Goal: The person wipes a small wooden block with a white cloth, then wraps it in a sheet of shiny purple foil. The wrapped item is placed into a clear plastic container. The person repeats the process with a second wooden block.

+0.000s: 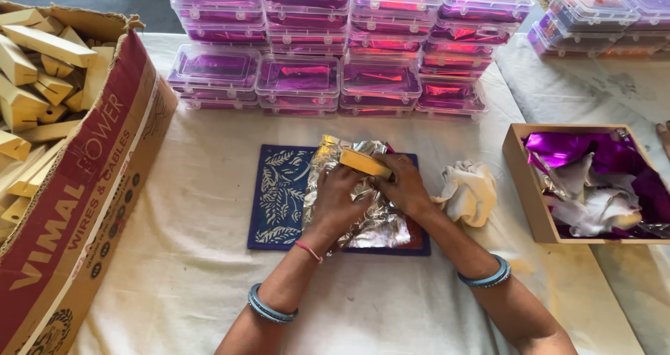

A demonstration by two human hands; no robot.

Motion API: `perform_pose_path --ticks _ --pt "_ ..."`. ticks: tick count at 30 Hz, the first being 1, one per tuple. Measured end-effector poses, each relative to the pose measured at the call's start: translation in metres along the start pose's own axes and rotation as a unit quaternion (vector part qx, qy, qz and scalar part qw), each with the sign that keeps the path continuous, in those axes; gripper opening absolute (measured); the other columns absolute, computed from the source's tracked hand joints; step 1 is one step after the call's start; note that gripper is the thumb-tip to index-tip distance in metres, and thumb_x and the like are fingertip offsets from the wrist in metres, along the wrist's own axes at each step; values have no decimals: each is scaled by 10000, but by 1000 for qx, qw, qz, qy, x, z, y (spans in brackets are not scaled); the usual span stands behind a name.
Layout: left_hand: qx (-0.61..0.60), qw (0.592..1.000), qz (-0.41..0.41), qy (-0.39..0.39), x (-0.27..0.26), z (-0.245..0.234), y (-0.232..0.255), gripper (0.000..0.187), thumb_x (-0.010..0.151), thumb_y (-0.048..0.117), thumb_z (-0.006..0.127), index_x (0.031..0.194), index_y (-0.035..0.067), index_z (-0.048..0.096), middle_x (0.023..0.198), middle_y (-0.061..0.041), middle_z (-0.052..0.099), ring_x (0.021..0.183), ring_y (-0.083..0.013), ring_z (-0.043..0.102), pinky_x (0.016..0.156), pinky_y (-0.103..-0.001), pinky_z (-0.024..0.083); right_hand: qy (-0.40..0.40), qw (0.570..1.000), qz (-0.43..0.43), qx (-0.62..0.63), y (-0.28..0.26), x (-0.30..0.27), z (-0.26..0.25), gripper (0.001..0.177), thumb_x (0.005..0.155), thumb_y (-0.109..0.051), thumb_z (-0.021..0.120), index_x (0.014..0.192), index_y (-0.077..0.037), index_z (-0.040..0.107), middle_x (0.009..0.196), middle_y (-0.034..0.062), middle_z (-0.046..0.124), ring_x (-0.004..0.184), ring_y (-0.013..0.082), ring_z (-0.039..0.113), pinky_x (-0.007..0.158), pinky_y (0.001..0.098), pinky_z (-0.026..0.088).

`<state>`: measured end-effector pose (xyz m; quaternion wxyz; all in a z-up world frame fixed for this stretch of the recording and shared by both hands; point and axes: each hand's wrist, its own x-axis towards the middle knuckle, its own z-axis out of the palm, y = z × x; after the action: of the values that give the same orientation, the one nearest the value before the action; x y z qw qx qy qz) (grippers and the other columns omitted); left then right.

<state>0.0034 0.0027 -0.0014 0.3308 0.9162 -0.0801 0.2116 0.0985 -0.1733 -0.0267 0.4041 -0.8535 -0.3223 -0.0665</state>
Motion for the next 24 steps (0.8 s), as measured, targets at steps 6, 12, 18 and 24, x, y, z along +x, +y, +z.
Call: perform_pose_path --ticks 6,12,18,24 --pt "-144 957 -206 144 3 25 -51 183 986 181 700 1091 32 680 1055 -122 707 805 -240 719 701 -377 593 1 1000 -11 -22 -1 -2 0 528 830 -203 814 1311 -48 661 1196 155 710 1153 329 597 954 429 509" --pt "-31 984 -54 169 0 14 -27 452 876 108 706 1309 9 621 1344 -158 597 1184 -357 604 1008 -442 510 9 999 -38 -12 0 -3 0 509 829 -191 816 1294 -37 676 1201 156 707 1167 328 604 965 420 508" --pt "12 995 -58 79 -2 21 -29 634 811 168 753 1400 25 567 1417 -161 542 1269 -359 515 1073 -462 427 16 998 -54 -16 0 -3 1 437 830 -110 796 1253 -60 700 1212 114 726 1168 291 627 962 394 531" --pt "28 994 -87 55 -1 9 -18 565 801 174 778 1317 29 599 1298 -157 552 1183 -353 548 1014 -464 453 19 997 -67 -23 -2 -4 1 409 829 -101 789 1227 -56 703 1224 122 714 1195 304 610 996 384 526"
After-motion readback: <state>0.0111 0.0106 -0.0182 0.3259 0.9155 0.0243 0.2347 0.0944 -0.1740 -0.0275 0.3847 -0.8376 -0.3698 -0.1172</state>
